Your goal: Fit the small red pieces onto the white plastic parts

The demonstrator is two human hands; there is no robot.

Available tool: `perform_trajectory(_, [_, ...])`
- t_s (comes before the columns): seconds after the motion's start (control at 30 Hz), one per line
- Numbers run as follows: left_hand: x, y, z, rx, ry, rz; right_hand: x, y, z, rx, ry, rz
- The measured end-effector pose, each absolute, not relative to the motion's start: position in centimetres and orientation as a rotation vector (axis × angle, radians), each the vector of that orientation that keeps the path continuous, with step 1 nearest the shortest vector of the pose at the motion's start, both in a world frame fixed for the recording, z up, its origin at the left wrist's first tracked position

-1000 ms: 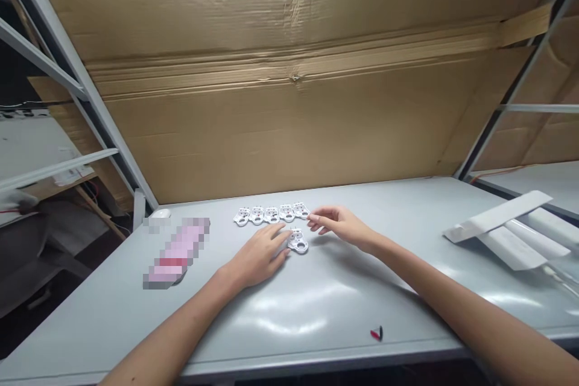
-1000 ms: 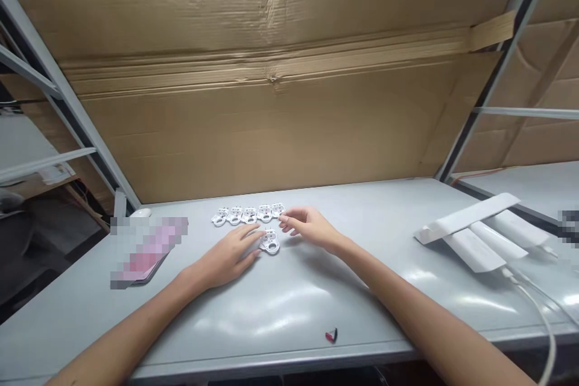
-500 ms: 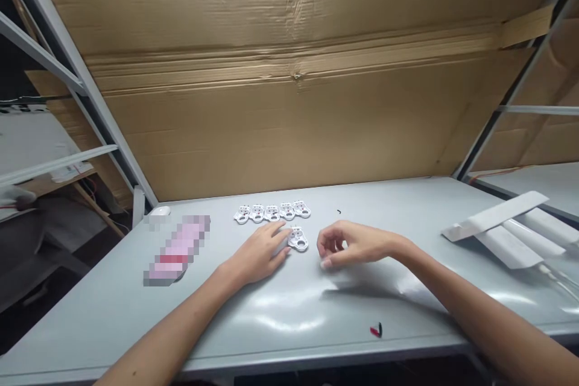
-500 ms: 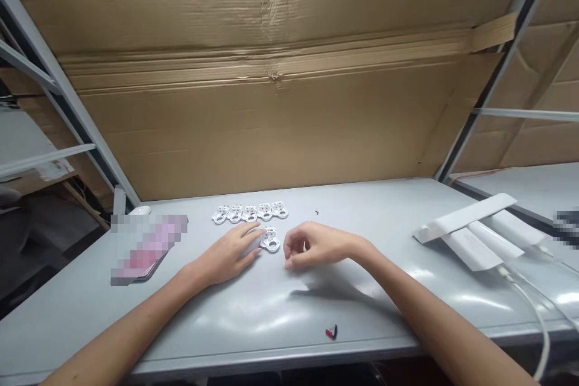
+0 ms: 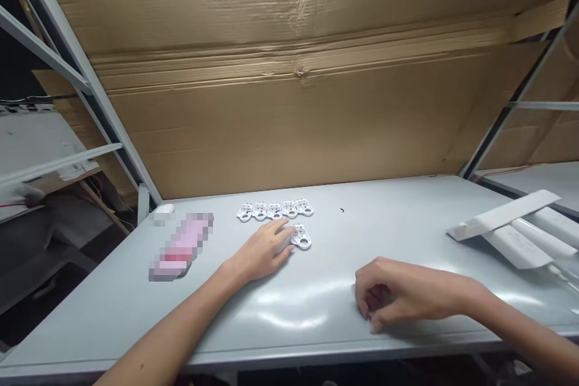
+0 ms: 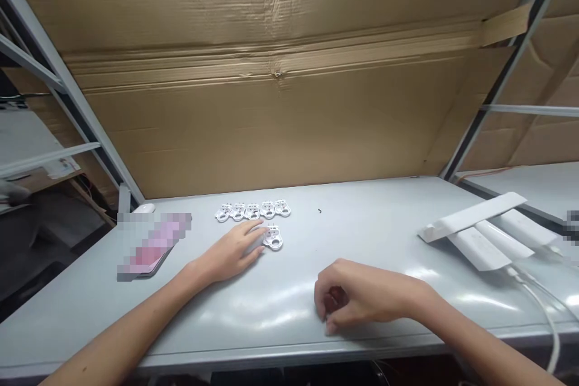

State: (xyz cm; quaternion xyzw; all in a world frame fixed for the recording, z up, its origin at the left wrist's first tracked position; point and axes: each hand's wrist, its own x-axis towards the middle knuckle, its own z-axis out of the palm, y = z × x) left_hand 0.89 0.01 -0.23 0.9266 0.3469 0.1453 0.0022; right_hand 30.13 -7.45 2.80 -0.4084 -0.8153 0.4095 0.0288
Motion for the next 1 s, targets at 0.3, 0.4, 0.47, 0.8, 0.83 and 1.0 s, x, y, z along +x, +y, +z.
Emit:
perform_trajectory(0.3, [0.9,-0.1,-0.2,2.931,1.049,0.477,29.5,-3.1,3.3,-1.123,-2.334,1.148])
perform_trajectory(0.4, [0.9,-0.3,0.0,2.929,1.039,0.498,28.4,0.4,3.7,-1.097,-2.050,1.151])
perform_trajectory(0.47, [0.9,-0.3,0.0,2.929,1.041,0.512,27.5,2.6,3.5,-1.090,-1.849,1.132])
perform_trajectory(0.8, [1.0,-0.3,-0.1,2.963,1.080,0.428,26.0,3.8,0.3,-1.123,-1.564,1.188])
perform_trajectory(0.83, [1.0,-0.3,-0.1,2.961,1.079,0.427,26.0,3.6,0.3,-1.127,-1.568,1.185])
perform_trajectory(1.0, [0.9,-0.3,-0.1,2.956,1.068,0.439,25.3,3.3,0.3,-1.071,-1.643,1.159])
